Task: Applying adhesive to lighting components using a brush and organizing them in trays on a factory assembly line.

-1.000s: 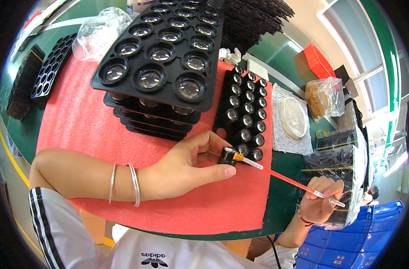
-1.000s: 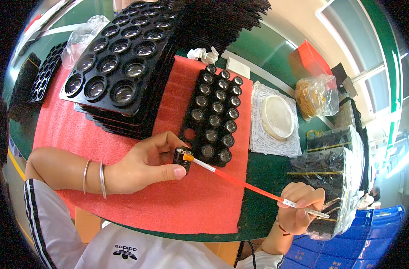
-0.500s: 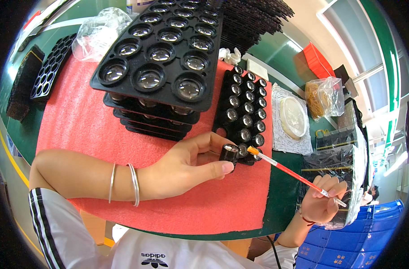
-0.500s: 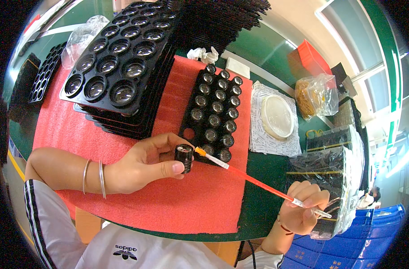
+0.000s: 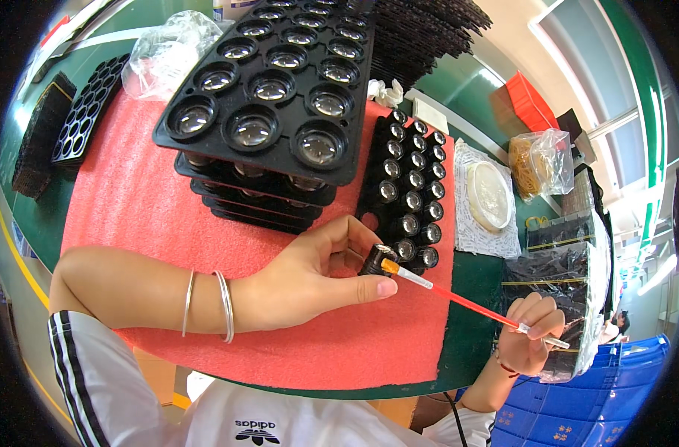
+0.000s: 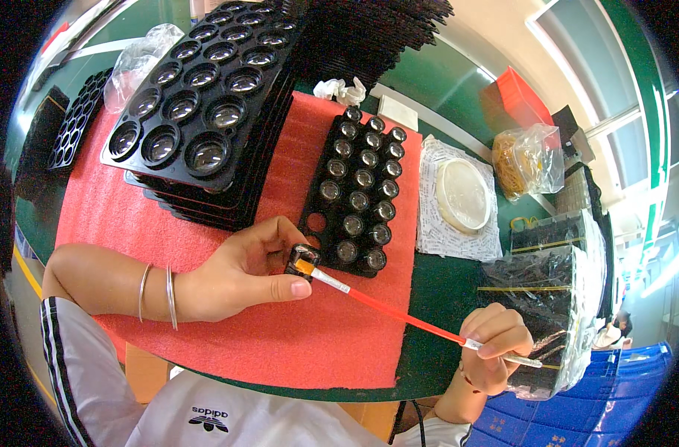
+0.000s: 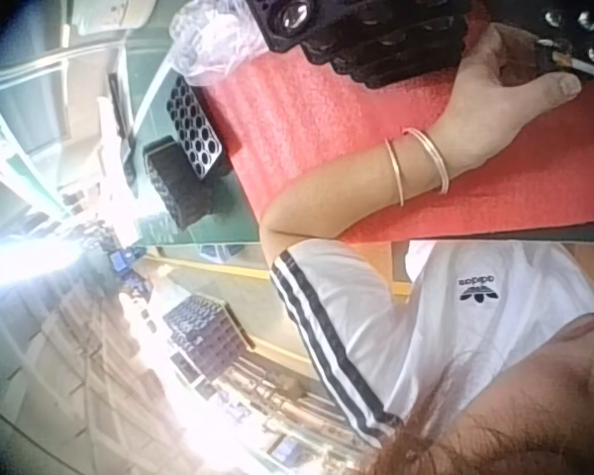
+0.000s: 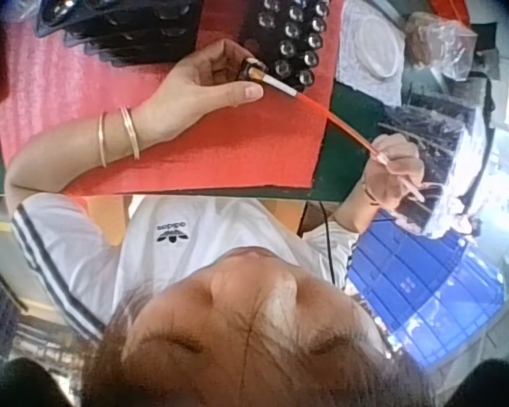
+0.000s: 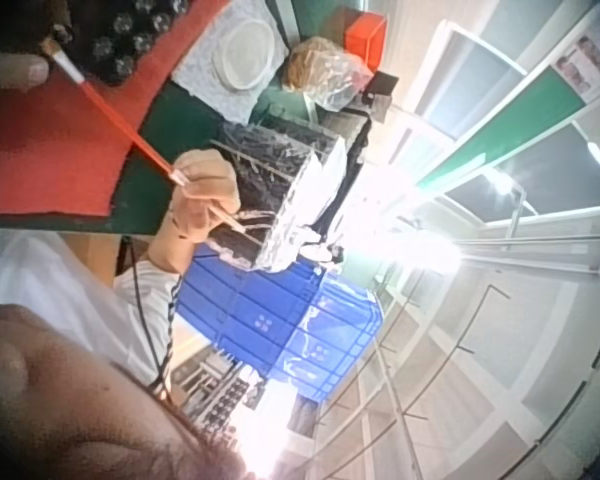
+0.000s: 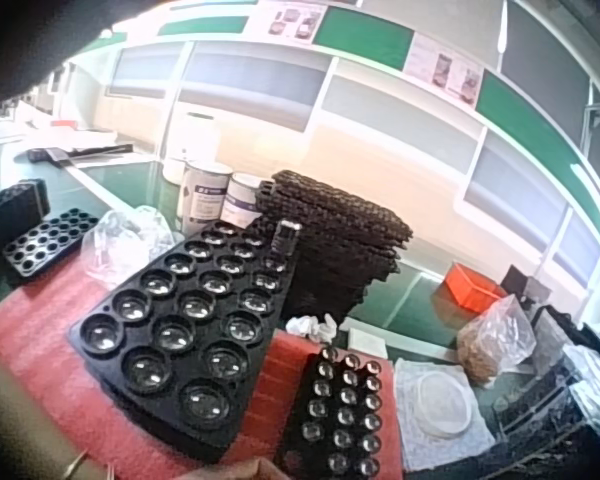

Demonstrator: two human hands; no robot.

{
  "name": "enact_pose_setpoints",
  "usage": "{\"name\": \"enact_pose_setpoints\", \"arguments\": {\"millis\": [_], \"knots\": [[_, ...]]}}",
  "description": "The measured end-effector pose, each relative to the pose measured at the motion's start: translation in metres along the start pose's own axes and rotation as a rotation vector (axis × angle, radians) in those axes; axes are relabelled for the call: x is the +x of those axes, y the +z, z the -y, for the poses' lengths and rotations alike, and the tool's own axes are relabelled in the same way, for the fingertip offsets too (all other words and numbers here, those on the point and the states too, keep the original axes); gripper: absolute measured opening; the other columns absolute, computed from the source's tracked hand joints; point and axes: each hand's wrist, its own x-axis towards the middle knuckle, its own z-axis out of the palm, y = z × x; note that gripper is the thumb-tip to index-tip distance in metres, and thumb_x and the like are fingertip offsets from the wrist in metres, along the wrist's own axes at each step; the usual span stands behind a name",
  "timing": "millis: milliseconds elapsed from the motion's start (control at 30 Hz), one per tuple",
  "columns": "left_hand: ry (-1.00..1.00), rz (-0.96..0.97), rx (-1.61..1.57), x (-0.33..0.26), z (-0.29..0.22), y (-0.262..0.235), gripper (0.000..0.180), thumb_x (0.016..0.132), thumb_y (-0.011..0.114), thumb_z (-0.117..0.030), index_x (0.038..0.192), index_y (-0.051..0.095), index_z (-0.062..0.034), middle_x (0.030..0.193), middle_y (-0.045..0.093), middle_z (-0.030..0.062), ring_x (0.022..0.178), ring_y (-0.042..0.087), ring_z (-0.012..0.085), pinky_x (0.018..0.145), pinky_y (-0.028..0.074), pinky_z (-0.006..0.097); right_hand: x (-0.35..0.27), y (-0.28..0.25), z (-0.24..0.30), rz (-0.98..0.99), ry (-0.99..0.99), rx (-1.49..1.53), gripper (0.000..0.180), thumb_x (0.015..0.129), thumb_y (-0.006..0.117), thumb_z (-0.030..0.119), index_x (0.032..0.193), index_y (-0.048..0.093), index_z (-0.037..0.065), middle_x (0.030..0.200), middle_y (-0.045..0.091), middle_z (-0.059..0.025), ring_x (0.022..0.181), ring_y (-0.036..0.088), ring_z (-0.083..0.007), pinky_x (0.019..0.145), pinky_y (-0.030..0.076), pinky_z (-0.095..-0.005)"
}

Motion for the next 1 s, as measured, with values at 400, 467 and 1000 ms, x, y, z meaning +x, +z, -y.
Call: {"name": "enact_pose_setpoints", "arguments": {"millis": [400, 467, 1000], "knots": [[-0.005, 0.014, 0.004, -0.0009, -0.0011, -0.0001, 0.033, 0.081, 0.065, -0.014, 0.104, 0.044, -0.004, 0.096, 0.051, 0.0022, 0.091, 0.049, 0.0102, 0.083, 0.042, 0.025, 0.0034, -0.0006, 0.0001, -0.091, 0.103, 0.077, 0.013, 0.076, 0.054, 0.009, 0.069, 0.049, -0.001, 0.063, 0.047, -0.0117, 0.053, 0.044, -0.0178, 0.047, 0.038, -0.0274], [-0.009, 0.027, -0.015, -0.0009, -0.0017, -0.0003, 0.031, 0.082, 0.064, -0.014, 0.105, 0.045, -0.0038, 0.096, 0.051, 0.0023, 0.091, 0.05, 0.0101, 0.081, 0.043, 0.025, 0.0037, -0.0008, 0.0002, -0.101, 0.105, 0.08, 0.012, 0.076, 0.054, 0.009, 0.069, 0.049, -0.001, 0.063, 0.047, -0.0118, 0.053, 0.044, -0.018, 0.047, 0.038, -0.0277], [-0.069, 0.101, -0.081, -0.0021, -0.0026, -0.002, 0.044, 0.089, 0.054, -0.019, 0.126, 0.04, -0.0011, 0.114, 0.053, 0.0094, 0.107, 0.051, 0.0156, 0.091, 0.042, 0.03, 0.0033, -0.0057, 0.0014, -0.122, 0.125, 0.089, 0.013, 0.076, 0.052, 0.01, 0.07, 0.048, -0.001, 0.063, 0.047, -0.0119, 0.054, 0.043, -0.0169, 0.048, 0.037, -0.0274]]}}
